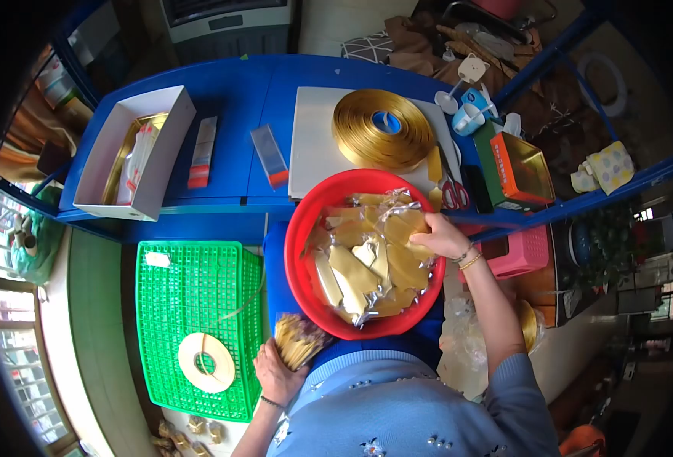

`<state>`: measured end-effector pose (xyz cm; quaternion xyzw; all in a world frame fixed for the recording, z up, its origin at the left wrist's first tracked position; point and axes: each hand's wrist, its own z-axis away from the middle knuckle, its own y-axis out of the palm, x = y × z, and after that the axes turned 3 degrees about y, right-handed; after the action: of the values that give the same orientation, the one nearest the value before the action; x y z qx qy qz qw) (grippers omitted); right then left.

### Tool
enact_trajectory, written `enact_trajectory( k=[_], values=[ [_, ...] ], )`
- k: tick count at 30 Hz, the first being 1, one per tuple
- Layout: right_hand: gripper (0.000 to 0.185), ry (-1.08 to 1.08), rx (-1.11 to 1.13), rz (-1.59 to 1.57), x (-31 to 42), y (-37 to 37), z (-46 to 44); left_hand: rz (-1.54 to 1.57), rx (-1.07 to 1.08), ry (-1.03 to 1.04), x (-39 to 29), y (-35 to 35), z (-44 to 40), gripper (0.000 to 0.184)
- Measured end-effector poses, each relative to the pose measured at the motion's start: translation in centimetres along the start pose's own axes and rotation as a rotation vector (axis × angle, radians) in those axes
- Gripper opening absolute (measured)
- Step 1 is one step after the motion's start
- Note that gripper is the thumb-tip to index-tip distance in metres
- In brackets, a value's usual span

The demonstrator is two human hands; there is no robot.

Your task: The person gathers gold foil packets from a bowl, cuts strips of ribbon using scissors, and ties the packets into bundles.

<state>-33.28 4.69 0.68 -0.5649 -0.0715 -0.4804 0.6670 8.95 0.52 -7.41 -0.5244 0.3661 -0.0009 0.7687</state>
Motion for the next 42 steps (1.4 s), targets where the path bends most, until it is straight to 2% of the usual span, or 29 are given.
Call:
enact_trajectory(
  k=[5, 12, 21, 24, 27, 30, 37, 42],
  values=[
    [0.037, 0.024, 0.038, 0.013, -0.7, 1.1, -0.3, 0.010, 0.005, 0.000, -0.2, -0.4, -0.2, 0.079],
    [0.036, -0.146, 0.095, -0.153, -2.1, 1.3, -0.8, 0.001, 0.076, -0.070, -0.3, -0.3, -0.4, 0.085],
    [0.037, -0.016, 0.181, -0.013, -2.1, 0.4, -2.1, 0.005, -0.007, -0.006, -0.2, -0.1, -0.2, 0.077],
    [0.036, -0.035, 0.239, -0.186, -1.5, -0.2, -2.2, 0.009, 0.028, -0.038, -0.3, -0.2, -0.2, 0.081],
    [0.034, -0.027, 0.279, -0.041, -2.7, -0.3, -3.5, -0.005, 0.011, -0.024, -0.2, -0.1, -0.2, 0.080],
    [0.034, 0.001, 0.373, -0.180, -2.4, -0.6, -4.0, -0.012, -0.004, -0.012, -0.1, 0.1, -0.1, 0.079],
    [0.036, 0.100, 0.415, -0.562, -2.6, -1.5, -3.9, -0.011, 0.008, -0.036, -0.4, -0.2, -0.2, 0.080],
    [0.035, 0.076, 0.384, -0.441, -3.2, 0.0, -5.2, -0.024, -0.004, -0.029, -0.2, 0.0, -0.2, 0.081]
  ],
)
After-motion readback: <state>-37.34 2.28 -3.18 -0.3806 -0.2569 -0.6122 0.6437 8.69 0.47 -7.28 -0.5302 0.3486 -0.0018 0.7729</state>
